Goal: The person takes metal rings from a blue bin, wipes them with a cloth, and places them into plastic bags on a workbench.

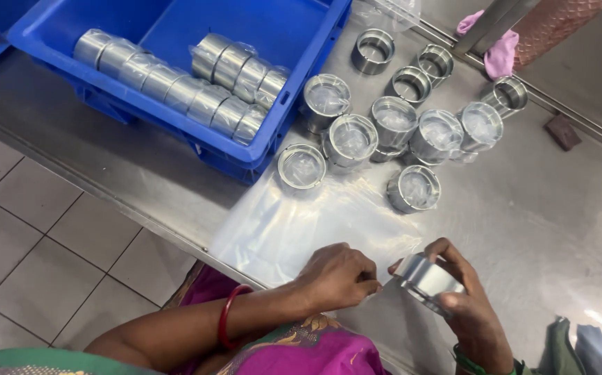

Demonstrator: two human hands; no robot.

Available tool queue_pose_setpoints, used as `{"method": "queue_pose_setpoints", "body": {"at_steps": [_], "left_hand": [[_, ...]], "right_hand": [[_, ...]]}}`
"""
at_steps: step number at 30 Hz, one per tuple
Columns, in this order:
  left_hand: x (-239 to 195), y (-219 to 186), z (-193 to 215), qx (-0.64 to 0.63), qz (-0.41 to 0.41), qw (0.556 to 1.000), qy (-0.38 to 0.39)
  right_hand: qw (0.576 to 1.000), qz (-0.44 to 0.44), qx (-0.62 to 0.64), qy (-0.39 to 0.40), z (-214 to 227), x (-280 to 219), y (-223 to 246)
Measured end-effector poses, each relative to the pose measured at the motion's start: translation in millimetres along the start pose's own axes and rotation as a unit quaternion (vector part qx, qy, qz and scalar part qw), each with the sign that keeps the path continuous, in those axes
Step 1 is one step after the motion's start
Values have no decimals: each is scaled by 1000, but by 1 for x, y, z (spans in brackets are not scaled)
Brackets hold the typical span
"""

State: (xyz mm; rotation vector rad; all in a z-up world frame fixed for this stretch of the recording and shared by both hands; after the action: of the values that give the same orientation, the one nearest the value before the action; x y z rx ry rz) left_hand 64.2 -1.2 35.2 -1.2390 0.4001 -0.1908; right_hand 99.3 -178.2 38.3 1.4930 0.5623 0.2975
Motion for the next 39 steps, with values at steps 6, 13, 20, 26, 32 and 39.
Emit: {"method": "queue_pose_setpoints", "body": {"at_steps": [6,13,20,26,32,39], "left_hand": [[15,47,-27,-58,-38,998,-6],[-10,-42,16,7,-206,977,-61],[-4,-73,36,8,-262,958,-118],[-15,-108,14,-132,-321,936,-54],[-7,-81,42,182,-384,896,-125],[57,-5,-15,125,-176,976,-26]], "right_hand": [[953,-185,-239,-35,19,3,-53],[917,-163,-352,-95,14,5,-56],[893,-9,-427,-145,-3,-16,8],[806,213,-519,-188,-43,-16,69],[980,-31,-110,-165,17,-4,-34],[972,172,-99,-127,31,-14,-55]]}}
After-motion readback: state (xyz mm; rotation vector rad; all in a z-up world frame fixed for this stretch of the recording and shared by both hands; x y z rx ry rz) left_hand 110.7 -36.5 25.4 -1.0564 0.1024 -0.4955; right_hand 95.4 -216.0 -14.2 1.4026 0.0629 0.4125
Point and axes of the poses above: each hand's wrist, its own x-axis towards the middle knuckle, its own z-axis out of the back of the hand, y = z × x, the point moved 8 cm from there along x, towards the middle knuckle, and after that the axes turned 12 degrees about -x, right-handed, at the moved point
